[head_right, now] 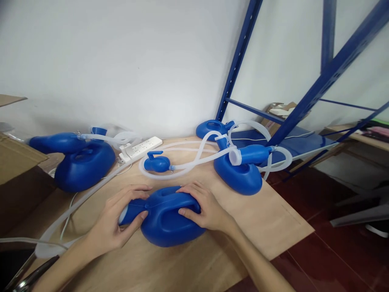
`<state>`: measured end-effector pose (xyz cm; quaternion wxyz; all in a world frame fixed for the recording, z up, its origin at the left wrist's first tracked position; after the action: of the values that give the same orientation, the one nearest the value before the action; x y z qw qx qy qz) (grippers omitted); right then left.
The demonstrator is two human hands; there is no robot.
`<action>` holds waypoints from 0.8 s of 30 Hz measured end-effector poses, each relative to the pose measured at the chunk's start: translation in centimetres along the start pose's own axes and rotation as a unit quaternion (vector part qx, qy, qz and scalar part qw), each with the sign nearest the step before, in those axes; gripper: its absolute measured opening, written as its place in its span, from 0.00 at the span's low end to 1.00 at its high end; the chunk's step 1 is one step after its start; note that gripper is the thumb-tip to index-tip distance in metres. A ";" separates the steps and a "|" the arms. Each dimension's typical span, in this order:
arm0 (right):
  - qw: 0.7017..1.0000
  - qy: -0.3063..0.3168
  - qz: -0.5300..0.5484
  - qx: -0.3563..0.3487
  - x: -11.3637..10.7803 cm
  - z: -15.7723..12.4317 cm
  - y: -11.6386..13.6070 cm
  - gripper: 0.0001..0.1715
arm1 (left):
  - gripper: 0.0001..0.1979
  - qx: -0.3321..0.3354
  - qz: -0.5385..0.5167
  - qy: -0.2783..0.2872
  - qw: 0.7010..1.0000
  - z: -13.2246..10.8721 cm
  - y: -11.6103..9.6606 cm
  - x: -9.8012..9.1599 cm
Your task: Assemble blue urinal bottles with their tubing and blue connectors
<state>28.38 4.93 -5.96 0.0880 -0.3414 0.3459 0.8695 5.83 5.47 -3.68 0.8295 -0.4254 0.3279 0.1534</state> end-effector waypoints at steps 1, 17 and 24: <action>1.000 0.000 0.003 0.000 0.0 0.1 0.0 0.21 | 0.13 0.000 0.002 0.004 1.000 0.0 0.1 0.0; 0.997 -0.007 0.067 0.026 0.0 -0.1 -1.1 0.14 | 0.41 -0.010 0.086 0.033 0.996 -1.9 0.4 -2.0; 0.996 -0.002 0.078 0.033 -0.2 -0.1 -1.7 0.14 | 0.31 -0.092 0.201 0.085 0.971 -7.3 5.7 -4.9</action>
<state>29.27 6.12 -6.83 0.0317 -0.3087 0.4000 0.8624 -3.90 3.06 -6.95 0.7078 -0.4368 0.4602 0.3105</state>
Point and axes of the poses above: each hand's wrist, its own z-axis towards the middle knuckle, its own x-axis out of the palm, y = z × x, the point moved 7 cm from there along z, towards the middle knuckle, and after that the axes turned 13 degrees about -x, right-handed, at the moved point
